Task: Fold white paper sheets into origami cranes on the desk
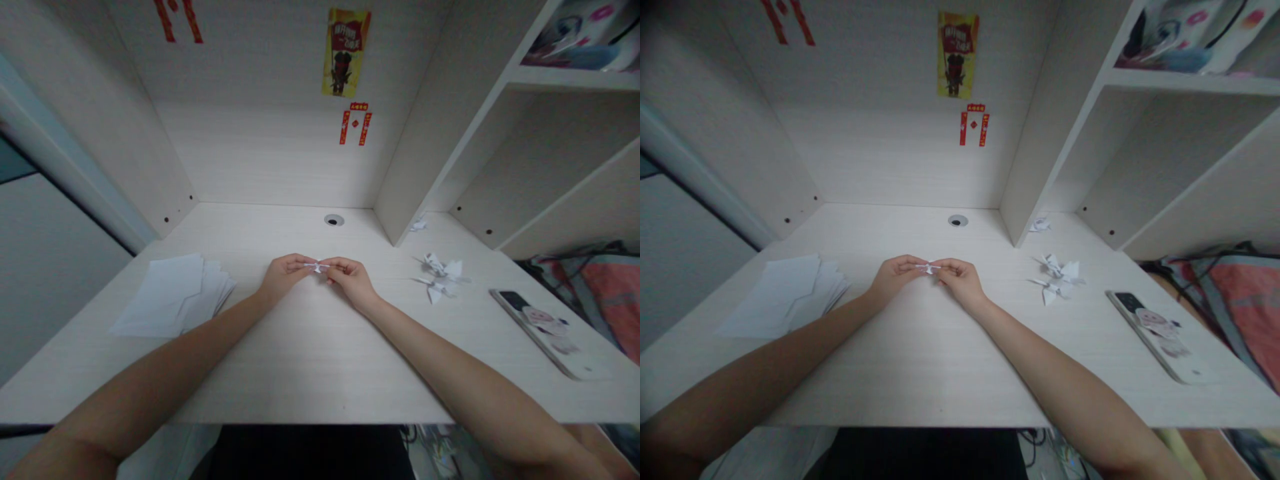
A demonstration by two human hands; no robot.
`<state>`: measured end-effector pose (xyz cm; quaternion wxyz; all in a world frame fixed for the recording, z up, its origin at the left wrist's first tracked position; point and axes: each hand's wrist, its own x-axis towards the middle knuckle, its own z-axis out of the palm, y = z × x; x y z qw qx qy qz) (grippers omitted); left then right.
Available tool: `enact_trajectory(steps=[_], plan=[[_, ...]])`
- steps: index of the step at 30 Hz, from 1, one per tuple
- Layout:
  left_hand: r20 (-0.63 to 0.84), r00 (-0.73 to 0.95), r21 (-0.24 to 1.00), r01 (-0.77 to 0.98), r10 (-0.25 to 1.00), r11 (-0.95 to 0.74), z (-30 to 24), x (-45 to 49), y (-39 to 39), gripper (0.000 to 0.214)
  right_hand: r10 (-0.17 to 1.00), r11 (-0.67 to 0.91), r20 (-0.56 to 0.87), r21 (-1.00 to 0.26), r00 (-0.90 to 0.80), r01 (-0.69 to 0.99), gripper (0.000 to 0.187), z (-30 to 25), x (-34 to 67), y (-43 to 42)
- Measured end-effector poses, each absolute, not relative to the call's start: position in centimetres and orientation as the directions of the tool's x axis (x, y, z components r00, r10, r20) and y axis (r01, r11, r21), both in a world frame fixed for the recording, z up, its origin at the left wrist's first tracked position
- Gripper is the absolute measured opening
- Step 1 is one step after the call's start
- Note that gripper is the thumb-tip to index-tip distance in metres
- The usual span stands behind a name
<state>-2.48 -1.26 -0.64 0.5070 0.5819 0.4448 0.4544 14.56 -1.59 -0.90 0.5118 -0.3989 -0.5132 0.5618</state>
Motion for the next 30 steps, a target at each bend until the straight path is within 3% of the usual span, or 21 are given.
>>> enact_trajectory(steps=[11, 19, 30], plan=[[0.013, 0.214, 0.995, -0.099, 0.977, 0.009, -0.18, -2.53, -1.21, 0.028, 0.984, 0.026, 0.061, -0.978, -0.166, -0.205, 0.021, -0.67, 14.54, -1.64], [0.025, 0.207, 0.999, -0.048, 0.978, -0.016, 0.0, -2.75, -1.15, 0.028, 0.983, 0.043, 0.078, -0.977, -0.166, -0.207, 0.02, -0.97, 14.66, -1.41], [0.055, 0.247, 0.989, -0.148, 0.967, -0.018, -0.03, -2.62, -1.24, 0.028, 0.973, 0.045, 0.091, -0.976, -0.213, -0.214, 0.024, -1.45, 14.81, -1.27]])
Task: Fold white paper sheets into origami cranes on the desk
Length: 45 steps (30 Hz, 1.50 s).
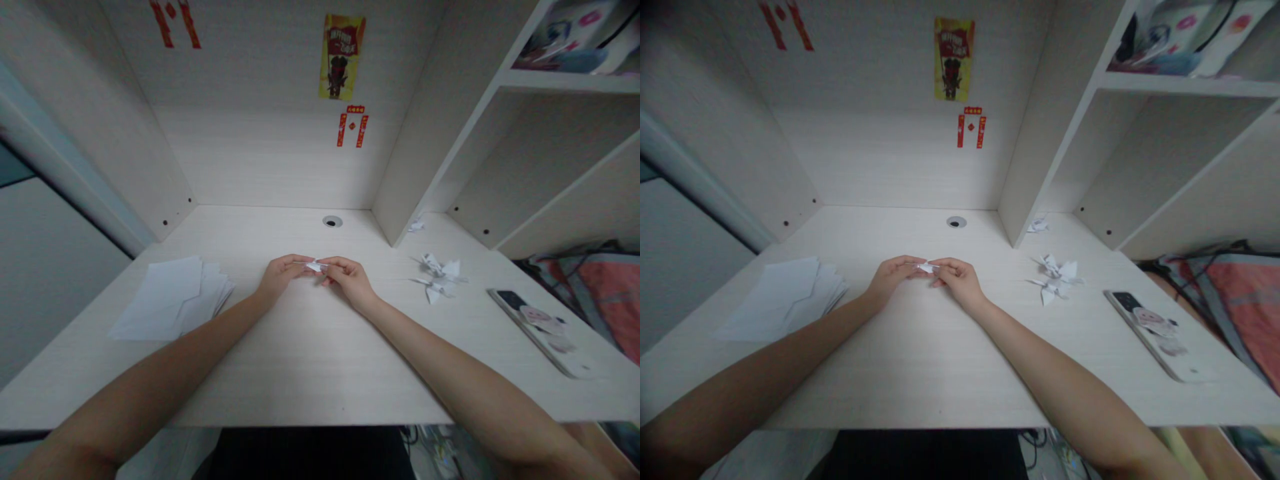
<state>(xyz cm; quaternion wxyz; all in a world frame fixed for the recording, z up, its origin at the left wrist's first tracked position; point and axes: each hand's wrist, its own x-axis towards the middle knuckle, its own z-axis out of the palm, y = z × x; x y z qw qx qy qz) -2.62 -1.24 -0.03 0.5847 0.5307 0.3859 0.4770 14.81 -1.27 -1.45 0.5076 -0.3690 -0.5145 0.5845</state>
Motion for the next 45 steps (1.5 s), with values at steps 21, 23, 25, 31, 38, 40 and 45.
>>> enact_trajectory(steps=[21, 23, 25, 31, 38, 40, 45], plan=[[0.003, 0.19, 1.0, 0.009, 0.982, -0.005, -0.25, -2.68, -1.03, 0.03, 0.969, 0.071, 0.12, -0.972, -0.215, -0.226, 0.023, -0.93, 14.39, -1.6], [0.007, 0.19, 1.0, -0.003, 0.982, -0.007, -0.18, -2.69, -1.06, 0.028, 0.969, 0.067, 0.115, -0.974, -0.217, -0.217, 0.024, -0.92, 14.46, -1.63], [0.015, 0.197, 1.0, -0.014, 0.98, -0.012, -0.06, -2.69, -1.09, 0.026, 0.969, 0.067, 0.115, -0.975, -0.221, -0.213, 0.024, -0.98, 14.53, -1.64], [0.046, 0.188, 0.999, -0.01, 0.981, -0.045, 0.13, -2.68, -1.17, 0.025, 0.962, 0.055, 0.119, -0.966, -0.246, -0.253, 0.026, -0.87, 14.52, -1.72], [0.134, 0.213, 0.989, 0.037, 0.968, -0.145, -0.3, -2.73, -1.22, 0.027, 0.971, 0.056, 0.103, -0.976, -0.217, -0.209, 0.028, -1.02, 14.41, -1.54], [0.156, 0.208, 0.983, 0.063, 0.966, -0.172, -0.23, -2.72, -1.34, 0.026, 0.971, 0.059, 0.105, -0.976, -0.214, -0.21, 0.03, -1.18, 14.4, -1.5], [0.166, 0.204, 0.976, 0.108, 0.965, -0.19, 0.37, -2.45, -1.88, 0.044, 0.975, 0.091, 0.131, -0.972, -0.18, -0.215, 0.038, -1.58, 14.4, -1.5]])
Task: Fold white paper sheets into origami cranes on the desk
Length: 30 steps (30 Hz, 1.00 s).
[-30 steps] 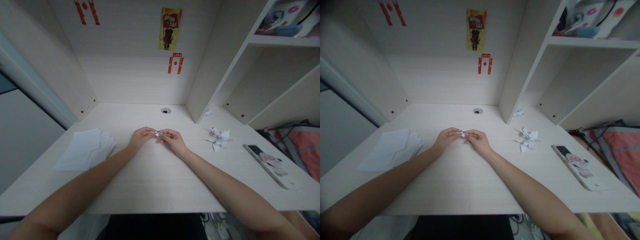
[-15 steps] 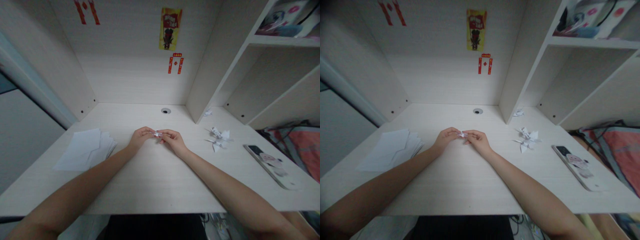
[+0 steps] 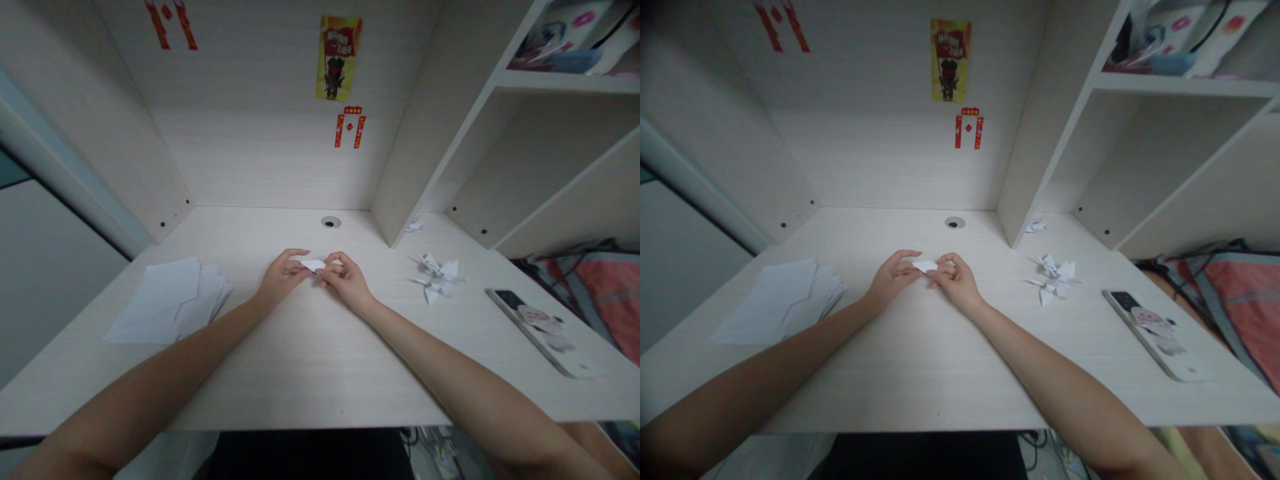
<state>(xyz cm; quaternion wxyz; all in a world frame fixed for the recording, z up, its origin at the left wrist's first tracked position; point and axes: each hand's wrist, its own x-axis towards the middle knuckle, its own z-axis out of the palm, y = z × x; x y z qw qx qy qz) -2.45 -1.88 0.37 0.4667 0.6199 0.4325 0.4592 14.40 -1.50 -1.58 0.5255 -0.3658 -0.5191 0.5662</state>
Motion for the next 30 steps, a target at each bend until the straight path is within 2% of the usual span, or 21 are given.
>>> enact_trajectory(steps=[2, 10, 14, 18, 22, 30], plan=[[0.176, 0.197, 0.974, 0.109, 0.965, -0.199, 0.51, -2.32, -1.99, 0.051, 0.975, 0.123, 0.154, -0.974, -0.158, -0.19, 0.042, -1.71, 14.39, -1.51], [0.14, 0.193, 0.984, 0.079, 0.971, -0.158, 0.6, -2.23, -1.99, 0.054, 0.967, 0.202, 0.213, -0.975, -0.137, -0.092, 0.041, -1.89, 14.31, -1.73], [0.145, 0.154, 0.979, 0.117, 0.977, -0.164, 0.64, -2.37, -2.02, 0.053, 0.953, 0.25, 0.252, -0.968, -0.165, -0.036, 0.038, -1.95, 14.36, -1.91], [0.176, 0.117, 0.958, 0.208, 0.977, -0.198, 0.81, -2.36, -2.23, 0.046, 0.952, 0.24, 0.234, -0.971, -0.196, 0.005, 0.037, -1.86, 14.49, -1.95], [0.224, 0.097, 0.931, 0.272, 0.97, -0.242, 0.96, -2.24, -2.52, 0.041, 0.949, 0.236, 0.221, -0.971, -0.224, 0.042, 0.045, -1.83, 14.57, -1.87], [0.198, 0.146, 0.939, 0.255, 0.969, -0.23, 1.13, -2.26, -2.64, 0.043, 0.95, 0.23, 0.214, -0.972, -0.227, 0.043, 0.037, -1.84, 14.66, -1.73]])
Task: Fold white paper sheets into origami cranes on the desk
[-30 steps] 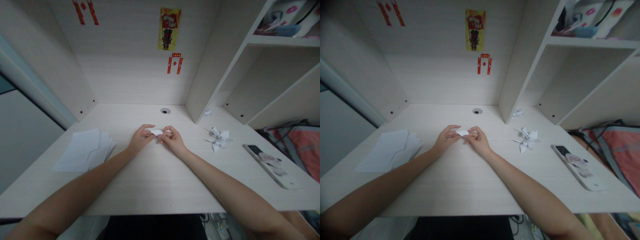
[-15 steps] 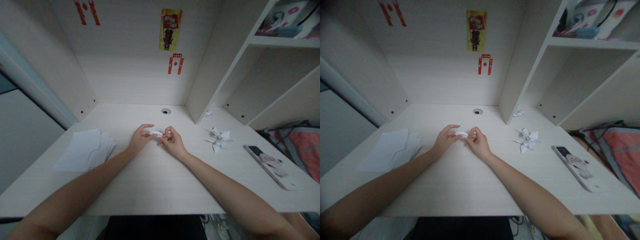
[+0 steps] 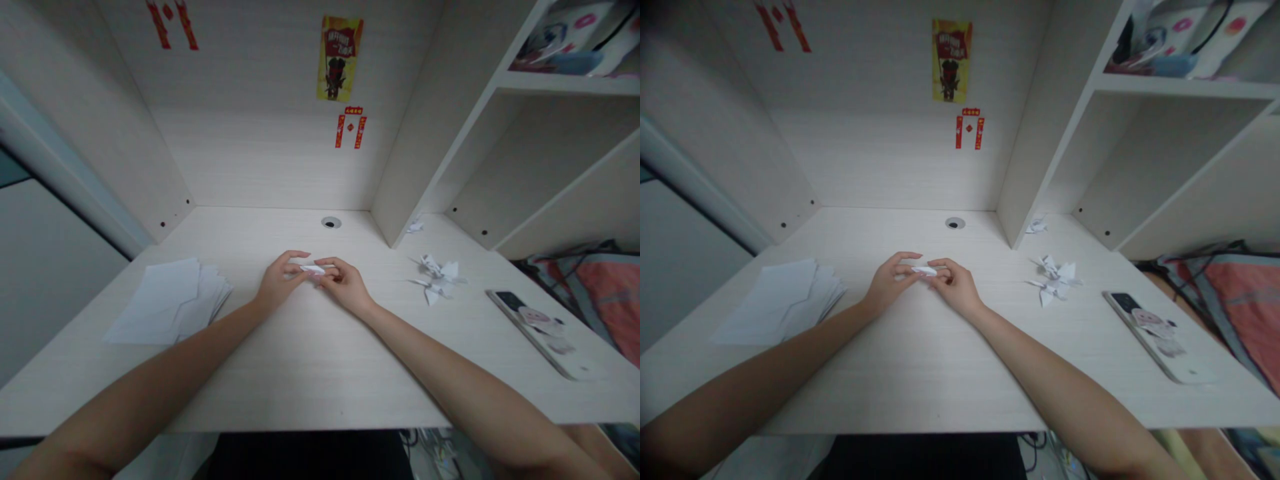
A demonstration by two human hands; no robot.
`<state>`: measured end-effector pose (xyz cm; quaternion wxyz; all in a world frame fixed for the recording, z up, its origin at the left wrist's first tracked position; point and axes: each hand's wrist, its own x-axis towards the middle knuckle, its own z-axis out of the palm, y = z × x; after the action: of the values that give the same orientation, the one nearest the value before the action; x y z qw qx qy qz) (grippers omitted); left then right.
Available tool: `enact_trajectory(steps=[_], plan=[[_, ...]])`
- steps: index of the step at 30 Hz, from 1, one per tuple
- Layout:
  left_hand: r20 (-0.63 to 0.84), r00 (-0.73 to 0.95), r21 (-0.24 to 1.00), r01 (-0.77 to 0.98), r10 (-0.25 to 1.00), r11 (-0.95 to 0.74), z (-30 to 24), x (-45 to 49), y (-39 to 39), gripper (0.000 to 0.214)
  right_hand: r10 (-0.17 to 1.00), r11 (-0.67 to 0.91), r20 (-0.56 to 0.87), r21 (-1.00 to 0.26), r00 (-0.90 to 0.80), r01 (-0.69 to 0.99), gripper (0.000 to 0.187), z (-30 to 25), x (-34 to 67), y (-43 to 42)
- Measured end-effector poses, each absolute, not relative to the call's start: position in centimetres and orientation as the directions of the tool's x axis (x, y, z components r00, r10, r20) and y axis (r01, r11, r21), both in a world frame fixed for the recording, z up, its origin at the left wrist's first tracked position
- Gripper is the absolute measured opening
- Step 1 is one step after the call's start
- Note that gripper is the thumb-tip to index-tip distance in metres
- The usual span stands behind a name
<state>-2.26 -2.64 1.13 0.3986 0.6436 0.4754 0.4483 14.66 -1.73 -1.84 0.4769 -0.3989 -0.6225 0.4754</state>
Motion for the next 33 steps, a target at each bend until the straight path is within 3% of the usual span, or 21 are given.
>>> enact_trajectory(steps=[20, 25, 33], plan=[[0.268, 0.159, 0.883, 0.355, 0.95, -0.308, 0.76, -2.34, -2.49, 0.031, 0.951, 0.219, 0.209, -0.976, -0.229, 0.017, 0.032, -2.26, 14.56, -1.46], [0.324, 0.137, 0.821, 0.45, 0.936, -0.35, 0.41, -2.48, -2.51, 0.033, 0.945, 0.276, 0.249, -0.956, -0.213, 0.103, 0.03, -2.37, 14.66, -1.49], [0.385, 0.135, 0.791, 0.461, 0.913, -0.402, 0.55, -2.27, -2.92, 0.04, 0.899, 0.428, 0.419, -0.781, -0.125, 0.456, 0.022, -1.76, 15.04, -1.72]])
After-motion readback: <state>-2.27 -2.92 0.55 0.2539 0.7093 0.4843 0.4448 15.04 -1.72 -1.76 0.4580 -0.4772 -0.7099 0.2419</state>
